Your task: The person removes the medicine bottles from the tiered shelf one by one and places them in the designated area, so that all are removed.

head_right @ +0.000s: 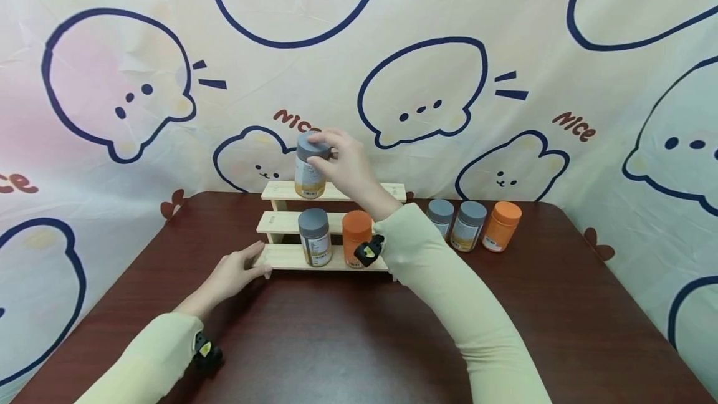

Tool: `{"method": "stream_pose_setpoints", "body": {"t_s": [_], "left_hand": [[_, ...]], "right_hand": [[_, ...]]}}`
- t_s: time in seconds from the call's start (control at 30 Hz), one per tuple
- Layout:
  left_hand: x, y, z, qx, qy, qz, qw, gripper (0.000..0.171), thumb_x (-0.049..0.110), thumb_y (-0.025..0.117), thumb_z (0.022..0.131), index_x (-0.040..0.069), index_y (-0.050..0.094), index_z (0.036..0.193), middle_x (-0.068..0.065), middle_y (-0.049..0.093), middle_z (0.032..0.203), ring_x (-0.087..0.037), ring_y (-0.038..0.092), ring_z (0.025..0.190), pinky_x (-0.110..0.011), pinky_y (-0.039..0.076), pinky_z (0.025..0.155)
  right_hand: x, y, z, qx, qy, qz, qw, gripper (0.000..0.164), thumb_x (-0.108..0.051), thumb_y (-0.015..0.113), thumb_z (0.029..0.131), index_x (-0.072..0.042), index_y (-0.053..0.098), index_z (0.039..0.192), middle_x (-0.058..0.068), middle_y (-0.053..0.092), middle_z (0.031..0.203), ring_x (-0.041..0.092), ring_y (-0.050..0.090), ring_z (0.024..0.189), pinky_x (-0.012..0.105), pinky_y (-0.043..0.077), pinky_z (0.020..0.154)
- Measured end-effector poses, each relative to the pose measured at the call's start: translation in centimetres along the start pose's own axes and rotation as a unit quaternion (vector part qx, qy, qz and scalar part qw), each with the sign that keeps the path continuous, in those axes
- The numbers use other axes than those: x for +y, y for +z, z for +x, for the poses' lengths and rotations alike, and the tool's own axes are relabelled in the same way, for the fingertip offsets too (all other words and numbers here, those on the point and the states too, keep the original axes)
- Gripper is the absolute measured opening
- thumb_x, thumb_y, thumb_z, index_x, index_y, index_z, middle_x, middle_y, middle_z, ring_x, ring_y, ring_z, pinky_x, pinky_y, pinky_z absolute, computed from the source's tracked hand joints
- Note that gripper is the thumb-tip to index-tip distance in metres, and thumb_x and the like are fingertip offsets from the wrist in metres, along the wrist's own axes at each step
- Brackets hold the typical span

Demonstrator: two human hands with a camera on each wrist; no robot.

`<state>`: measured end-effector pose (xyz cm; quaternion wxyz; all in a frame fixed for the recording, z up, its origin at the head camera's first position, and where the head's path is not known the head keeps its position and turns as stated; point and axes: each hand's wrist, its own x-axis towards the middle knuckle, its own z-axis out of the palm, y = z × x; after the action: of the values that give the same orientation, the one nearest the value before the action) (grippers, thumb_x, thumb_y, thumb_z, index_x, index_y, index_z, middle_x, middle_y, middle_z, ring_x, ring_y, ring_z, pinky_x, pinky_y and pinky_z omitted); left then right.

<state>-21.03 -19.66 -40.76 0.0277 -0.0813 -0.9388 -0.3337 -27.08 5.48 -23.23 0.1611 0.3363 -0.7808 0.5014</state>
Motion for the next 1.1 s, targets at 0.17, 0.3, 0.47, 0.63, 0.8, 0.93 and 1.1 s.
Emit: {"method": "stream_pose_setpoints", "body": {"t_s": [0.17,0.3,0.47,0.63,0.8,0.93,1.1], "left_hand": [[0.0,0.0,-0.1,0.001,0.004,0.004,1.0,0.061,0.022,0.066,0.087,-0.007,0.041,0.135,-0.023,0.037,0.139,-0.037,0.033,0.126,-0.05,0.035,0.097],[0.0,0.0,-0.1,0.002,0.006,0.004,1.0,0.061,0.023,0.066,0.087,-0.007,0.041,0.134,-0.023,0.037,0.139,-0.038,0.033,0.126,-0.05,0.034,0.096],[0.0,0.0,-0.2,0.004,0.007,0.004,1.0,0.062,0.023,0.066,0.086,-0.008,0.041,0.134,-0.023,0.037,0.138,-0.038,0.034,0.126,-0.05,0.034,0.097],[0.0,0.0,-0.1,0.003,0.005,0.007,1.0,0.062,0.022,0.066,0.087,-0.007,0.04,0.135,-0.023,0.037,0.139,-0.037,0.034,0.126,-0.05,0.034,0.097],[0.0,0.0,-0.1,-0.001,0.002,0.008,1.0,0.062,0.023,0.065,0.087,-0.007,0.04,0.135,-0.023,0.036,0.139,-0.038,0.033,0.126,-0.051,0.033,0.097],[0.0,0.0,-0.1,0.0,0.003,0.01,0.9999,0.062,0.023,0.065,0.087,-0.007,0.04,0.135,-0.023,0.036,0.139,-0.038,0.033,0.126,-0.051,0.033,0.097],[0.0,0.0,-0.1,0.002,0.004,0.012,0.9999,0.062,0.023,0.066,0.087,-0.007,0.041,0.134,-0.023,0.037,0.139,-0.038,0.034,0.126,-0.051,0.034,0.097]], "right_hand": [[0.4,-1.8,-0.6,0.025,-0.004,-0.003,1.0,0.032,-0.002,0.068,0.083,0.002,0.062,0.114,0.012,0.052,0.121,0.024,0.053,0.108,0.032,0.047,0.087],[0.9,-3.2,-1.2,0.047,0.005,-0.022,0.999,0.032,-0.003,0.068,0.083,0.001,0.062,0.114,0.012,0.052,0.122,0.025,0.053,0.109,0.036,0.046,0.088],[1.4,-5.1,-2.1,0.064,0.011,-0.045,0.997,0.033,-0.004,0.068,0.083,0.001,0.062,0.115,0.012,0.052,0.122,0.025,0.052,0.109,0.034,0.047,0.088],[1.5,-7.1,-3.4,0.077,0.03,-0.057,0.995,0.034,-0.005,0.067,0.084,0.002,0.06,0.117,0.013,0.049,0.126,0.026,0.05,0.113,0.035,0.046,0.089],[1.9,-8.8,-4.9,0.092,0.041,-0.077,0.992,0.034,-0.007,0.067,0.084,0.002,0.061,0.117,0.011,0.05,0.125,0.026,0.05,0.113,0.037,0.045,0.09],[2.7,-10.0,-6.2,0.108,0.04,-0.102,0.988,0.033,-0.009,0.068,0.084,-0.001,0.063,0.115,0.008,0.052,0.124,0.023,0.052,0.111,0.035,0.046,0.088],[3.6,-11.1,-7.5,0.12,0.057,-0.127,0.983,0.033,-0.011,0.069,0.083,-0.003,0.063,0.115,0.006,0.051,0.127,0.022,0.051,0.113,0.035,0.046,0.088]]}}
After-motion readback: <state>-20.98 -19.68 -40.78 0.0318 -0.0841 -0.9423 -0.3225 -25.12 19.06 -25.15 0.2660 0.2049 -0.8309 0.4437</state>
